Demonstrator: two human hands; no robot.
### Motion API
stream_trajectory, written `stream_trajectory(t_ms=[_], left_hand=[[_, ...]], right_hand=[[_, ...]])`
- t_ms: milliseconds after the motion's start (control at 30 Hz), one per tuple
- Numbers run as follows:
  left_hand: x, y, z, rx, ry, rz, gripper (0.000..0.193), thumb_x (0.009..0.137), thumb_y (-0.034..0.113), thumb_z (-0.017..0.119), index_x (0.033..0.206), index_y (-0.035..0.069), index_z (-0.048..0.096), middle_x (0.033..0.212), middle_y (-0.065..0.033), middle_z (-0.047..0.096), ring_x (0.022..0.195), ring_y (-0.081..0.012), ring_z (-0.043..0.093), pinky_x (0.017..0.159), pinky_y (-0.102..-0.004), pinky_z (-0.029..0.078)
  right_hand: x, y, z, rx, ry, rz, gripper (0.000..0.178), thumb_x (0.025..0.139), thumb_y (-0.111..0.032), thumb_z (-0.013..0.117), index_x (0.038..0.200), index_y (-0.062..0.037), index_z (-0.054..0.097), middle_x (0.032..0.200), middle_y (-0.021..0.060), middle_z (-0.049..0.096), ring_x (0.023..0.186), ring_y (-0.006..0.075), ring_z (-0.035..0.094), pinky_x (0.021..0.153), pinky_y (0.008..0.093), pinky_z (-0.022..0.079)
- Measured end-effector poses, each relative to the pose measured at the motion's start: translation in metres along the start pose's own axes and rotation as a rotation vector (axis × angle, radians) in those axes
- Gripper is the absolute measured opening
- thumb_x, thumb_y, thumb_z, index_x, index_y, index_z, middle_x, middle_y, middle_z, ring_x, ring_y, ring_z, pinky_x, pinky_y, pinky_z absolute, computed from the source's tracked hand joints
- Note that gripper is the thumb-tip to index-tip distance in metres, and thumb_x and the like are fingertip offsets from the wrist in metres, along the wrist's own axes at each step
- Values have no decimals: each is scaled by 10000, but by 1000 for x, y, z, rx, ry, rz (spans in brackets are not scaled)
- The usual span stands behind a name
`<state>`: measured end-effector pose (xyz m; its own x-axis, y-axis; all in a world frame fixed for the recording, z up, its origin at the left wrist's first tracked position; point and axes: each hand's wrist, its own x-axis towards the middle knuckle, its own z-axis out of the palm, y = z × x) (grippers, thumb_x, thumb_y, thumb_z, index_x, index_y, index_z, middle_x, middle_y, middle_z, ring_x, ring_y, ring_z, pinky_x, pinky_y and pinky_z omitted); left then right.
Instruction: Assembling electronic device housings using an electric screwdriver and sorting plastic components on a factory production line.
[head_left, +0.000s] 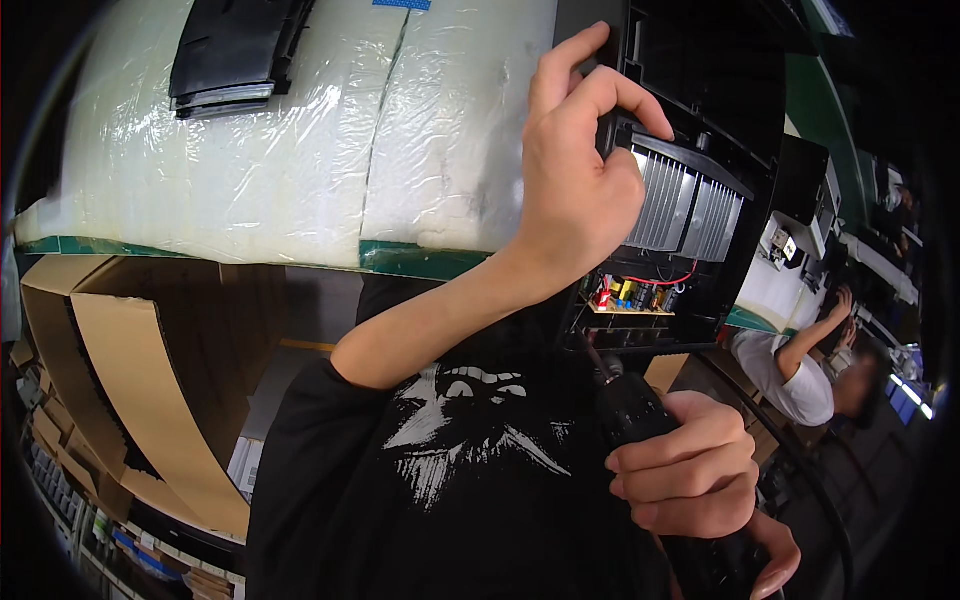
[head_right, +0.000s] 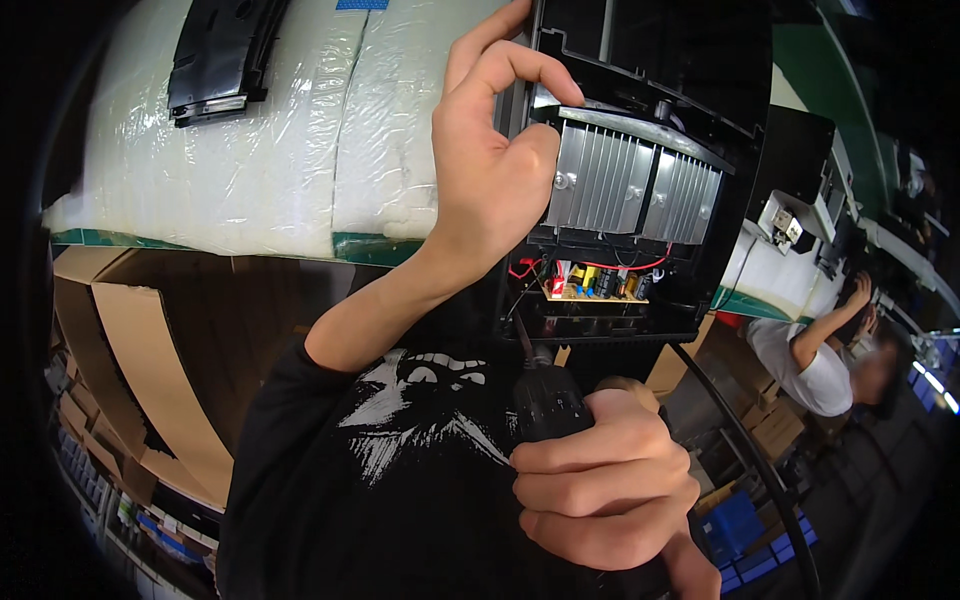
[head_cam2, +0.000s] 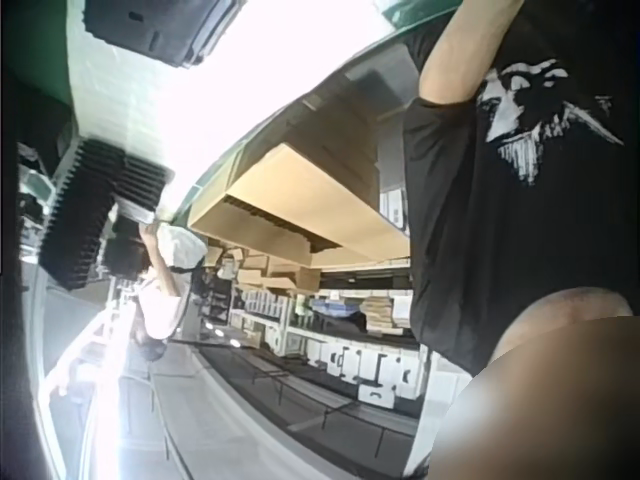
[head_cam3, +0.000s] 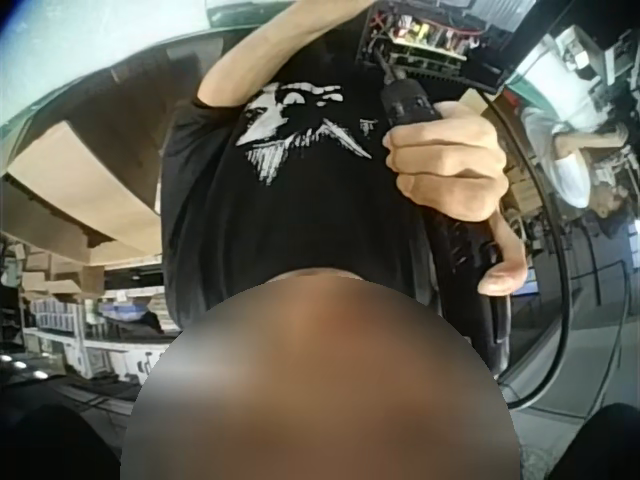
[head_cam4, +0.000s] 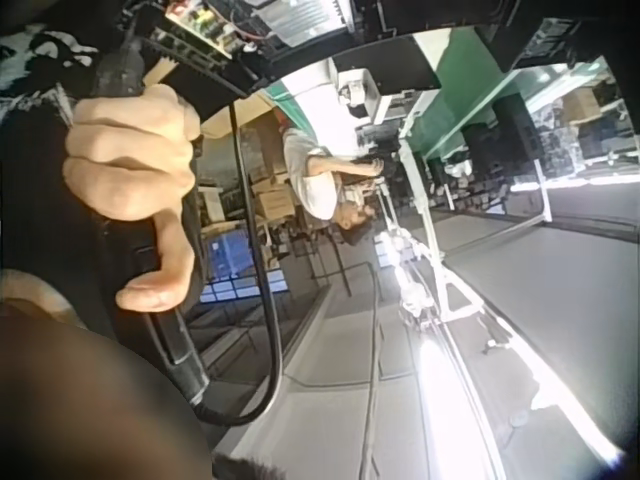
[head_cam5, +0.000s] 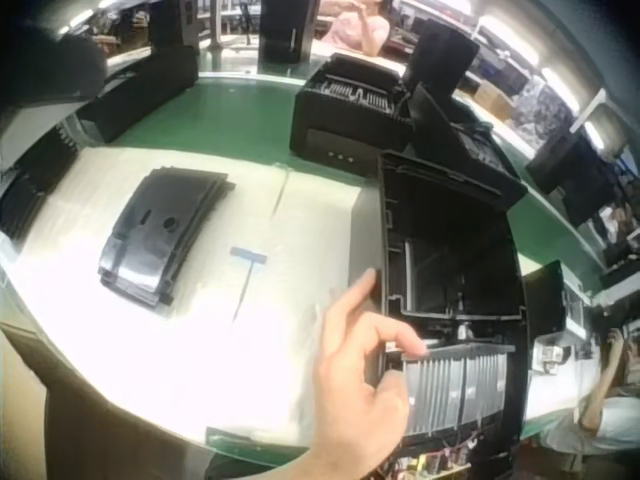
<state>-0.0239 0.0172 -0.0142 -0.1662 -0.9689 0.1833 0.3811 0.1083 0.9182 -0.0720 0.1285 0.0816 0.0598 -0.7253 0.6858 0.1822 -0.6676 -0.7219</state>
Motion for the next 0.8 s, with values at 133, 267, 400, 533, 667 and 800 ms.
stream_trajectory(t_ms=[133, 267, 400, 533, 667, 800], left_hand=[[0, -5, 0, -3, -43, -64, 292, 581, -119, 414, 723, 49, 605, 1241, -230, 406, 1127, -368, 477, 865, -363, 417], [0, -7, 2, 43, -33, -12, 286, 583, -115, 416, 724, 47, 604, 1244, -232, 409, 1149, -370, 466, 888, -372, 409], [2, -8, 1, 38, -66, -10, 275, 585, -108, 416, 736, 35, 595, 1289, -254, 396, 1213, -382, 414, 964, -387, 358], [3, -15, 0, 44, -132, 1, 293, 592, -98, 429, 823, 23, 562, 1374, -254, 340, 1273, -345, 360, 1036, -377, 267], [1, -15, 1, 0, -165, -27, 337, 605, -91, 430, 904, 26, 532, 1416, -260, 281, 1321, -330, 289, 1068, -371, 196], [3, -8, 2, -5, -177, -71, 318, 615, -91, 434, 893, 30, 529, 1407, -265, 292, 1336, -344, 257, 1079, -388, 172]], right_hand=[[-7, 1, 4, -39, -24, -1, 711, 960, -417, 81, 824, 101, 549, 561, 169, 546, 399, 257, 511, 401, 362, 515], [-14, 4, 5, -106, 47, -150, 406, 943, -228, 269, 1243, 34, 348, 584, 153, 549, 390, 236, 512, 398, 351, 517], [-12, 6, 6, -126, 129, -233, 505, 849, -51, 450, 1324, -19, 281, 615, 145, 564, 386, 229, 521, 409, 348, 525], [-5, -8, -25, -56, 80, -71, 333, 696, 111, 586, 1012, 37, 513, 596, 130, 575, 399, 235, 539, 394, 334, 518], [10, -53, -55, 142, 84, -170, 134, 751, 15, 623, 708, 39, 497, 571, 133, 585, 407, 224, 546, 365, 301, 502], [10, -125, -67, -203, 313, -530, 393, 760, -124, 708, 1002, 13, 430, 634, 19, 503, 428, 101, 525, 362, 175, 477]])
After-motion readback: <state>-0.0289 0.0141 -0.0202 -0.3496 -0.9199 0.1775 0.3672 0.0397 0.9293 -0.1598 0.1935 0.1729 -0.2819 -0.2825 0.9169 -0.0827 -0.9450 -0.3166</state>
